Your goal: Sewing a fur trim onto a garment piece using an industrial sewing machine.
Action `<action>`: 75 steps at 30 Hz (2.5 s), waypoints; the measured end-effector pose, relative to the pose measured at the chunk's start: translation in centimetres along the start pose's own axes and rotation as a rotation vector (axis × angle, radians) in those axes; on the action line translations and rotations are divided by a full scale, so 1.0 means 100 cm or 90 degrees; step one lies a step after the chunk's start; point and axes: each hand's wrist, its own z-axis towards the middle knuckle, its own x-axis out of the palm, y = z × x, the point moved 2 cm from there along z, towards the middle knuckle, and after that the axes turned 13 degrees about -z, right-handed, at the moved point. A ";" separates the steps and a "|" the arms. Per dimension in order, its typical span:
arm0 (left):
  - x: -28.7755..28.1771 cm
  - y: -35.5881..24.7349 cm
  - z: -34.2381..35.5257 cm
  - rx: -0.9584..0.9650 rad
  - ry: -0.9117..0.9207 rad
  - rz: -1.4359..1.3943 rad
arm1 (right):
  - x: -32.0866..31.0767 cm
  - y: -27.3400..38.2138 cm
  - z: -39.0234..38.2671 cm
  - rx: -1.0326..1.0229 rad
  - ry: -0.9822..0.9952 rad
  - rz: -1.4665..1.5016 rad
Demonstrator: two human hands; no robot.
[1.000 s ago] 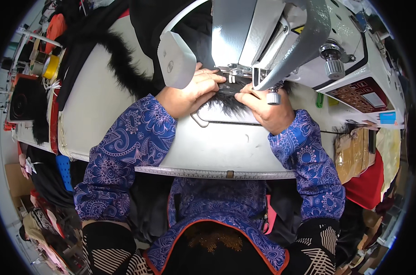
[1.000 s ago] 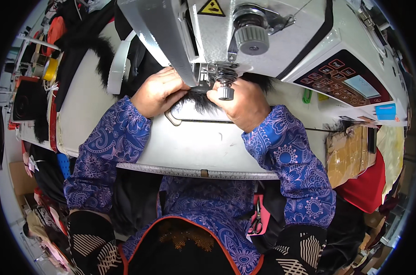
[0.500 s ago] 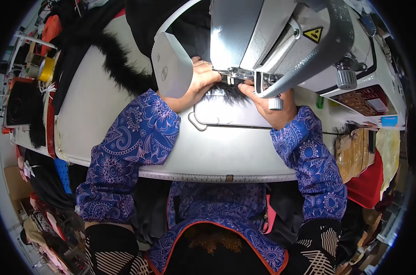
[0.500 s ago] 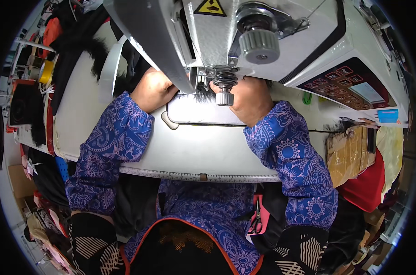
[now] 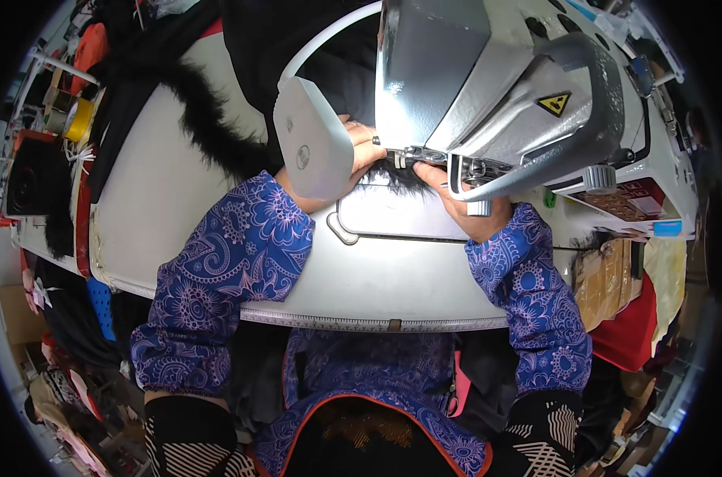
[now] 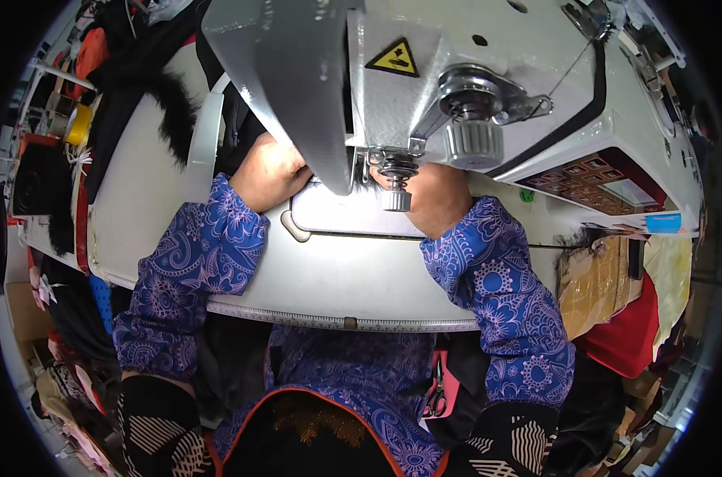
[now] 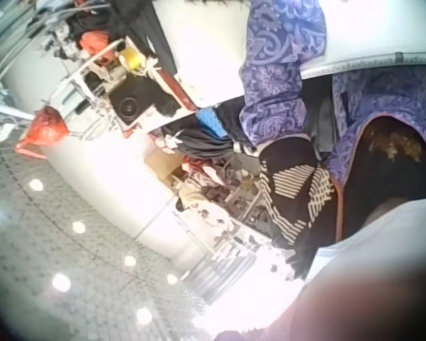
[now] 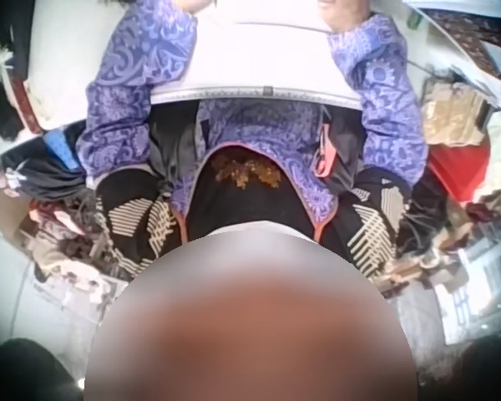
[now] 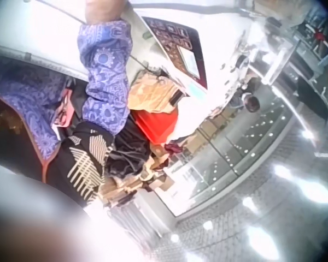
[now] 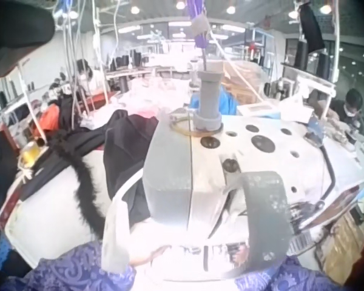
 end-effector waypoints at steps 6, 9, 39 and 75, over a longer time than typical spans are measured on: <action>0.002 -0.004 0.003 -0.096 -0.007 0.008 | 0.002 -0.003 0.003 0.114 0.022 0.136; 0.002 -0.006 0.008 -0.040 -0.023 0.139 | 0.003 -0.006 0.002 0.082 -0.002 0.102; 0.007 -0.027 -0.012 -0.089 -0.062 -0.046 | -0.030 0.023 0.000 -0.126 0.060 -0.042; 0.006 -0.006 0.000 0.023 -0.051 0.057 | 0.005 -0.003 -0.005 0.127 0.091 0.044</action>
